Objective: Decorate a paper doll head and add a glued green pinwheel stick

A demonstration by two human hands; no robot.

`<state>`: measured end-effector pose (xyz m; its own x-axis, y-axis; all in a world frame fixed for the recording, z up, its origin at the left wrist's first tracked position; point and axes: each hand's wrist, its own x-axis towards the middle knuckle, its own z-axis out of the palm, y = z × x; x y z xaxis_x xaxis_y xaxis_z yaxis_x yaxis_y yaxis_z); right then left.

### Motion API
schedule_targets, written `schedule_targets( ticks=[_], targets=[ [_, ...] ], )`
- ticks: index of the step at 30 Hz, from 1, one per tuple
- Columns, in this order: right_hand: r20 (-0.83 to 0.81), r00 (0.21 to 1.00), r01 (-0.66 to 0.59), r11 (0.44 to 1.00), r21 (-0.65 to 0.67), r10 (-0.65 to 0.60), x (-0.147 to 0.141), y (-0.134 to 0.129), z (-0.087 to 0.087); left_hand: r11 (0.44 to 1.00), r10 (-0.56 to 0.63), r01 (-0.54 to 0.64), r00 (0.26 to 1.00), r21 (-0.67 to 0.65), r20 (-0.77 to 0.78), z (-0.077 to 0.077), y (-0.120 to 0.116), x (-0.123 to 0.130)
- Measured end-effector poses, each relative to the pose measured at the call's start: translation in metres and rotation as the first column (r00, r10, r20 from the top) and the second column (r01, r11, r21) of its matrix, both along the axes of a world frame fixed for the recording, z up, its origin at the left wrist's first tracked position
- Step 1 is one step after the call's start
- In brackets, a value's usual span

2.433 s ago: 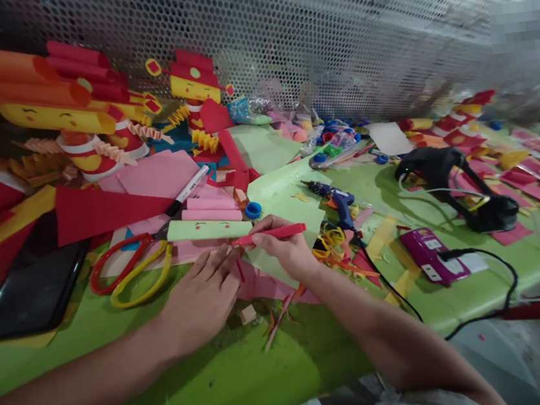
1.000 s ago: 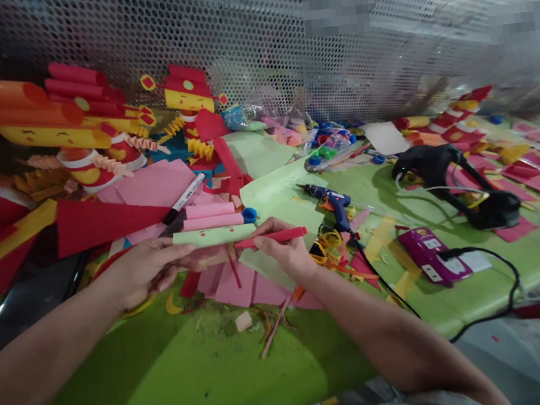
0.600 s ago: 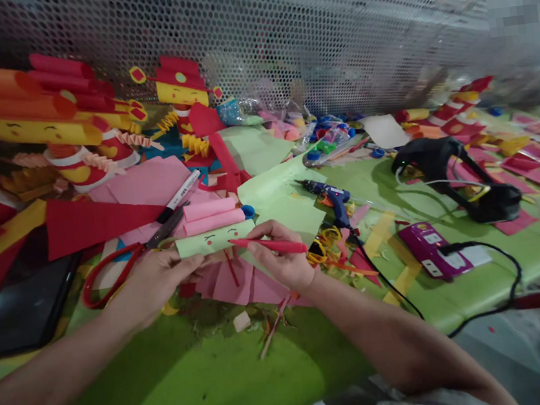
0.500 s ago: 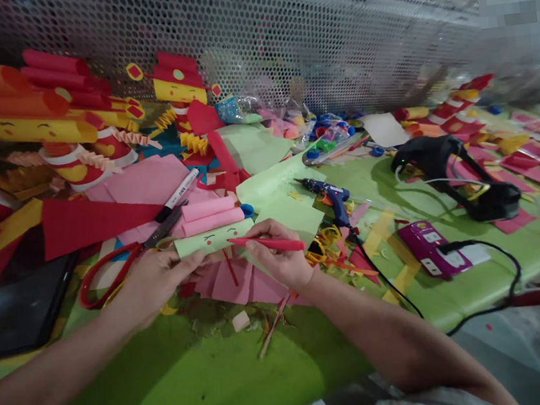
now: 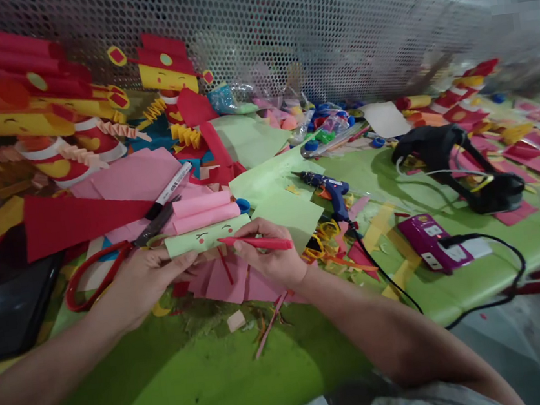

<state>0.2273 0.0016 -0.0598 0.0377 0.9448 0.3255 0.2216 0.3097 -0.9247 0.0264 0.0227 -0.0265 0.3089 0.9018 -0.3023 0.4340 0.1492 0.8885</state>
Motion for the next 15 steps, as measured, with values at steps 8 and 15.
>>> schedule_targets(
  ticks=[8,15],
  targets=[
    [0.004,1.0,-0.014,1.0,-0.015,0.014,0.0007,-0.0002,-0.0017,1.0,-0.021,0.021,1.0,0.007,-0.013,0.0007,0.0009,-0.0005],
    [-0.013,1.0,-0.019,0.999,-0.028,0.019,0.0002,-0.0002,-0.0019,1.0,-0.01,0.01,1.0,-0.012,-0.012,0.0019,0.0009,0.0003]
  ],
)
